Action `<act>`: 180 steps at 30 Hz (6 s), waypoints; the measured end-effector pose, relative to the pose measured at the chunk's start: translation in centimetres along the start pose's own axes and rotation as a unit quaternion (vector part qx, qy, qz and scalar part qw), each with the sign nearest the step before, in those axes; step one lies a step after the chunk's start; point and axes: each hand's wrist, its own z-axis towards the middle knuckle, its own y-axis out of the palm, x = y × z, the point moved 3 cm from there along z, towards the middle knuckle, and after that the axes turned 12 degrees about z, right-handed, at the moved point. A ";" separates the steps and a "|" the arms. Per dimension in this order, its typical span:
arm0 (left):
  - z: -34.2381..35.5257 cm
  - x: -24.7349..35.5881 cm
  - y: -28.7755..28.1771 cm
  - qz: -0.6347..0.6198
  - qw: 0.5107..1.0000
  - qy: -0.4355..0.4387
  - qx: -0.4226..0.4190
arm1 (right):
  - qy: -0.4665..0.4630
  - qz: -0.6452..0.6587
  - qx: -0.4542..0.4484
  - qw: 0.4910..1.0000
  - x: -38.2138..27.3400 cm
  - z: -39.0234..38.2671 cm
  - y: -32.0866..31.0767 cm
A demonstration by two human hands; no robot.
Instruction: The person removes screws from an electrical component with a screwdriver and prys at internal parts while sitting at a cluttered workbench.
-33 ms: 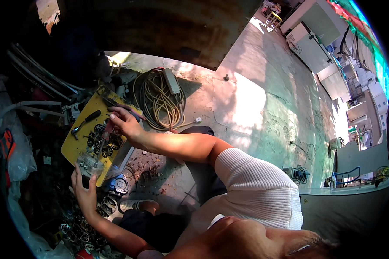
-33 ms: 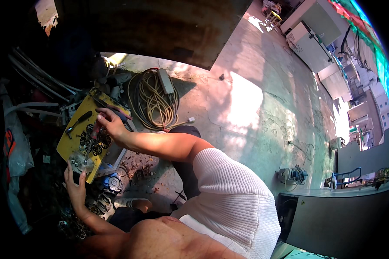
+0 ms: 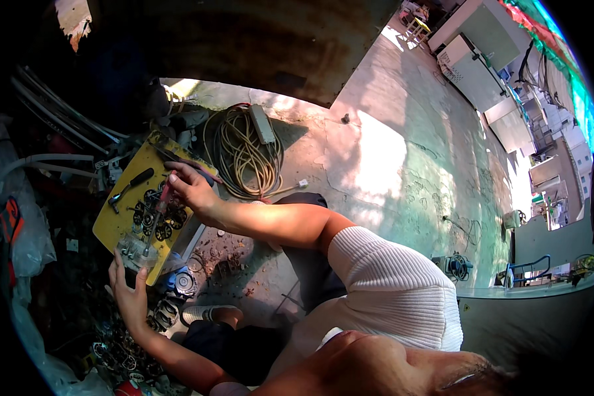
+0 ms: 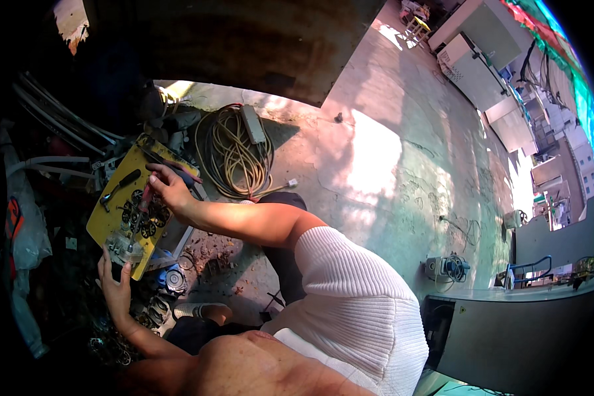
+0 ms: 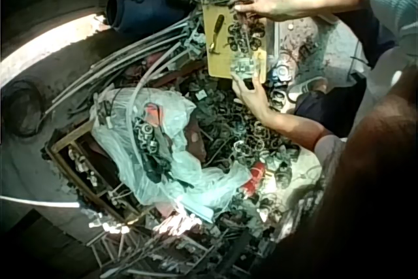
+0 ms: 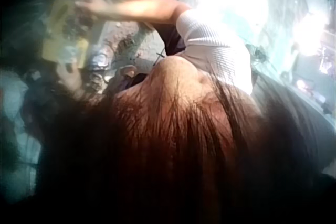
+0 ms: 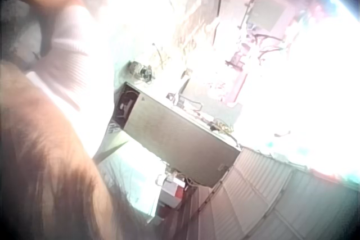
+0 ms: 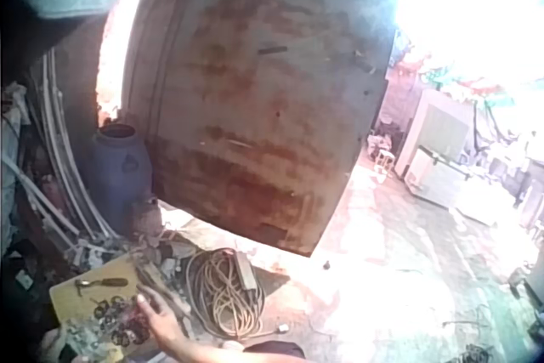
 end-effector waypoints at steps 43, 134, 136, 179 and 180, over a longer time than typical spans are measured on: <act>-13.3 -23.8 -7.2 0.052 0.978 0.051 0.198 | -0.095 -0.548 -0.268 0.786 26.6 -9.7 21.0; -7.9 -18.0 -3.7 0.024 0.995 -0.061 0.079 | 0.074 -0.272 -0.034 0.959 11.1 -2.9 12.4; -8.1 -19.2 -3.6 -0.008 0.994 -0.088 0.069 | 0.080 -0.260 -0.033 0.962 10.9 -3.3 13.0; -11.5 -30.2 -6.3 -0.052 0.991 -0.098 0.079 | 0.135 -0.284 0.008 0.949 23.9 -3.4 14.3; -11.5 -30.3 -6.3 -0.047 0.991 -0.097 0.079 | 0.130 -0.300 0.001 0.945 23.9 -3.5 14.5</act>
